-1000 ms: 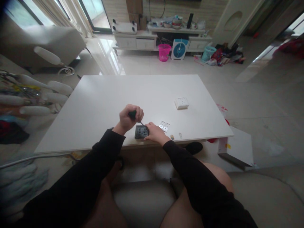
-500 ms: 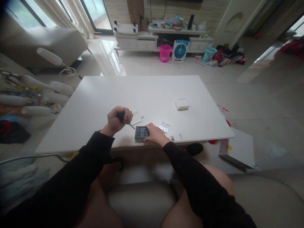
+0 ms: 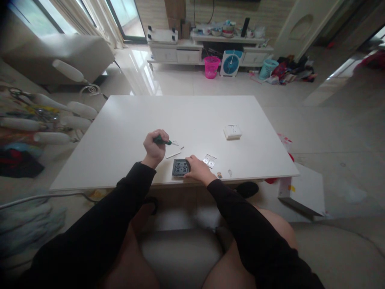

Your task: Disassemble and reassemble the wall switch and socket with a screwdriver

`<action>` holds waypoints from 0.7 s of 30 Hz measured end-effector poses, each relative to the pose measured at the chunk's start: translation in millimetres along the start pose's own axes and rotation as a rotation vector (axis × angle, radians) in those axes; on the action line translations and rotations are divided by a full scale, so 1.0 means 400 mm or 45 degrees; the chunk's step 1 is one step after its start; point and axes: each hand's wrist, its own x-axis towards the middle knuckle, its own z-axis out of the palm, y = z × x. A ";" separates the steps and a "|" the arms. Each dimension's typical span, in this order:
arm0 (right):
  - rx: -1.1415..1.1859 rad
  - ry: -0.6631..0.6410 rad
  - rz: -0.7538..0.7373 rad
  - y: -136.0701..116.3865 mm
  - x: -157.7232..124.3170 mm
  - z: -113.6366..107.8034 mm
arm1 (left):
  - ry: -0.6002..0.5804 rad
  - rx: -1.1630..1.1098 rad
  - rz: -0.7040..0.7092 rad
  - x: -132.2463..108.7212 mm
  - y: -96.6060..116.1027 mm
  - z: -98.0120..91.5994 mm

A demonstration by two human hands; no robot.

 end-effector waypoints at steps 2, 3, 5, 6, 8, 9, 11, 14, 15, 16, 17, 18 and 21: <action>-0.006 -0.001 0.003 -0.001 0.000 0.000 | 0.029 0.008 -0.015 -0.003 -0.024 0.009; -0.009 -0.003 0.005 -0.002 0.001 -0.001 | 0.020 0.011 -0.017 -0.004 -0.036 0.013; -0.015 -0.010 0.007 -0.004 0.002 -0.002 | -0.012 0.032 -0.024 -0.008 -0.057 0.016; -0.017 -0.013 0.007 -0.005 0.002 -0.003 | -0.023 0.055 -0.030 -0.010 -0.067 0.016; -0.021 -0.019 0.003 -0.009 0.002 -0.005 | -0.029 0.106 -0.041 -0.014 -0.084 0.014; -0.023 -0.023 0.003 -0.011 0.002 -0.007 | -0.033 0.128 -0.040 -0.016 -0.091 0.012; -0.033 -0.032 0.010 -0.014 0.002 -0.009 | -0.056 0.146 -0.021 -0.019 -0.102 0.005; -0.052 -0.032 0.024 -0.016 0.001 -0.011 | -0.095 0.156 0.027 -0.019 -0.114 -0.008; -0.057 -0.028 0.024 -0.017 0.000 -0.011 | -0.101 0.174 0.041 -0.018 -0.117 -0.013; -0.061 -0.026 0.023 -0.017 0.001 -0.011 | -0.101 0.204 0.053 -0.016 -0.119 -0.017; -0.064 -0.025 0.021 -0.016 0.001 -0.010 | -0.093 0.244 0.062 -0.014 -0.120 -0.021; -0.068 -0.026 0.020 -0.016 0.001 -0.009 | -0.080 0.286 0.068 -0.012 -0.121 -0.025; -0.071 -0.032 0.020 -0.014 0.004 -0.006 | -0.045 0.342 0.077 -0.007 -0.118 -0.027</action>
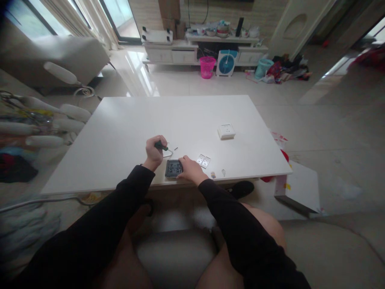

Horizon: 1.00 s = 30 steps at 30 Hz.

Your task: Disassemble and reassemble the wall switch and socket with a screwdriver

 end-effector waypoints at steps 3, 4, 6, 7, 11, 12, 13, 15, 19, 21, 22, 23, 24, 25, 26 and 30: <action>0.008 0.005 0.007 0.003 0.002 0.004 | -0.003 -0.079 0.023 0.003 0.006 0.005; 0.011 0.008 0.008 0.004 0.003 0.005 | -0.005 -0.105 0.032 0.003 0.007 0.008; 0.015 0.012 0.010 0.006 0.004 0.006 | -0.006 -0.130 0.042 0.003 0.006 0.011; 0.017 0.014 0.008 0.007 0.004 0.006 | -0.008 -0.129 0.044 0.002 0.004 0.012; 0.026 0.024 -0.007 0.008 0.003 0.007 | -0.012 -0.095 0.032 0.000 -0.009 0.009; 0.029 0.027 -0.012 0.008 0.003 0.007 | -0.011 -0.096 0.026 0.000 -0.012 0.007; 0.031 0.030 -0.014 0.009 0.003 0.009 | -0.012 -0.103 0.023 0.001 -0.015 0.006; 0.036 0.035 -0.016 0.010 0.004 0.011 | -0.011 -0.128 0.022 0.003 -0.019 0.005; 0.043 0.036 -0.021 0.012 0.005 0.013 | -0.003 -0.151 0.025 0.008 -0.022 0.005; 0.042 0.034 -0.024 0.011 0.004 0.012 | 0.002 -0.123 0.022 0.010 -0.020 0.006; 0.040 0.033 -0.023 0.011 0.003 0.011 | 0.003 -0.108 0.021 0.011 -0.018 0.006; 0.037 0.031 -0.020 0.011 0.003 0.010 | 0.002 -0.100 0.024 0.012 -0.016 0.006; 0.034 0.029 -0.016 0.010 0.002 0.009 | -0.001 -0.100 0.030 0.014 -0.013 0.005; 0.033 0.028 -0.015 0.010 0.002 0.009 | -0.005 -0.108 0.037 0.015 -0.009 0.005; 0.034 0.027 -0.017 0.011 0.002 0.009 | -0.008 -0.122 0.042 0.016 -0.006 0.005; 0.060 0.023 -0.031 0.011 0.004 0.010 | -0.010 -0.182 0.057 0.020 0.009 0.005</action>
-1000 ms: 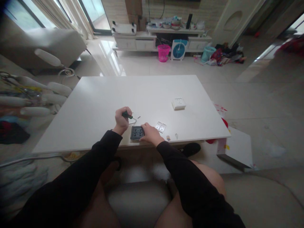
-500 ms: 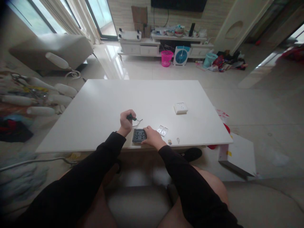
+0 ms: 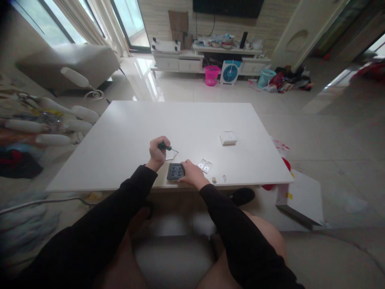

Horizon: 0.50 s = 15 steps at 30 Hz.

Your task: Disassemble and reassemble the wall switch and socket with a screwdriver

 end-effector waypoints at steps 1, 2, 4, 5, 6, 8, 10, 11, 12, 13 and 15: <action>0.006 -0.001 0.001 0.000 0.001 0.000 | -0.002 -0.008 0.007 0.000 0.004 0.000; 0.010 -0.003 0.005 -0.001 0.001 -0.001 | -0.007 -0.010 0.013 0.000 0.007 0.000; 0.012 -0.001 0.015 -0.002 0.002 -0.003 | -0.018 0.002 0.019 -0.003 0.016 0.001; 0.011 0.001 0.018 -0.002 0.002 -0.004 | -0.025 0.010 0.017 -0.004 0.021 0.001; 0.011 0.002 0.019 -0.002 0.002 -0.005 | -0.030 0.015 0.011 -0.005 0.028 0.001; 0.015 0.003 0.012 -0.001 0.002 -0.006 | -0.034 0.009 -0.003 -0.006 0.043 0.004; 0.031 0.006 -0.009 0.002 0.003 -0.006 | -0.031 -0.017 -0.012 -0.007 0.061 0.008; 0.045 0.017 -0.022 0.004 0.005 -0.006 | -0.030 -0.032 -0.014 -0.007 0.070 0.011; 0.059 0.037 -0.034 0.006 0.008 -0.006 | -0.029 -0.042 -0.014 -0.008 0.080 0.013; 0.072 0.066 -0.043 0.008 0.012 -0.005 | -0.027 -0.048 -0.015 -0.009 0.091 0.016; 0.090 0.136 -0.056 0.011 0.022 -0.003 | -0.019 -0.054 -0.030 -0.012 0.113 0.022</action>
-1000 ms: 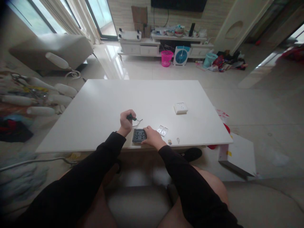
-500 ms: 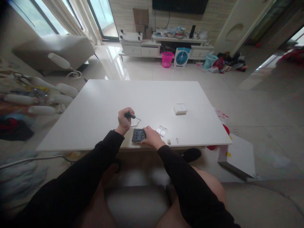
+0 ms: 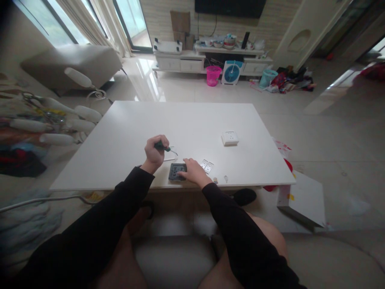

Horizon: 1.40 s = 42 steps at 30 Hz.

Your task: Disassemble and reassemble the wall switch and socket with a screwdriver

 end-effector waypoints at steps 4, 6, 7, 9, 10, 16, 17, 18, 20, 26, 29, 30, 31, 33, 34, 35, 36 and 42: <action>0.040 0.127 0.008 0.005 0.021 0.012 | 0.011 -0.055 -0.053 -0.006 0.047 0.010; 0.089 0.184 0.029 0.005 0.030 0.019 | 0.023 -0.101 -0.090 -0.006 0.068 0.012; 0.120 0.214 0.044 0.004 0.033 0.022 | 0.030 -0.126 -0.110 -0.005 0.078 0.012; 0.195 0.277 0.076 0.002 0.039 0.027 | 0.034 -0.173 -0.139 -0.001 0.093 0.010; 0.239 0.308 0.093 0.000 0.041 0.028 | 0.034 -0.195 -0.147 0.001 0.099 0.007; 0.548 0.393 0.187 -0.021 0.051 0.028 | 0.043 -0.299 -0.202 0.014 0.114 -0.015; 0.592 0.401 0.197 -0.024 0.053 0.027 | 0.042 -0.322 -0.213 0.016 0.114 -0.019; 0.630 0.410 0.204 -0.027 0.053 0.027 | 0.041 -0.342 -0.225 0.017 0.115 -0.023; 0.683 0.433 0.208 -0.032 0.054 0.027 | 0.044 -0.357 -0.244 0.021 0.116 -0.030; 0.762 0.493 0.168 -0.037 0.052 0.024 | 0.058 -0.322 -0.257 0.027 0.122 -0.046; 0.761 0.537 0.156 -0.038 0.050 0.020 | 0.056 -0.336 -0.268 0.028 0.125 -0.048; 0.753 0.551 0.158 -0.038 0.049 0.019 | 0.056 -0.332 -0.273 0.028 0.125 -0.048; 0.743 0.562 0.162 -0.038 0.049 0.018 | 0.057 -0.334 -0.280 0.029 0.124 -0.048; 0.723 0.574 0.171 -0.038 0.048 0.015 | 0.060 -0.367 -0.293 0.030 0.123 -0.048; 0.716 0.578 0.172 -0.038 0.048 0.013 | 0.062 -0.392 -0.299 0.030 0.122 -0.048; 0.712 0.579 0.170 -0.038 0.048 0.012 | 0.063 -0.412 -0.303 0.030 0.121 -0.049; 0.709 0.581 0.165 -0.039 0.048 0.011 | 0.066 -0.424 -0.306 0.030 0.120 -0.049; 0.652 0.581 0.141 -0.046 0.045 0.005 | 0.101 -0.364 -0.314 0.032 0.116 -0.050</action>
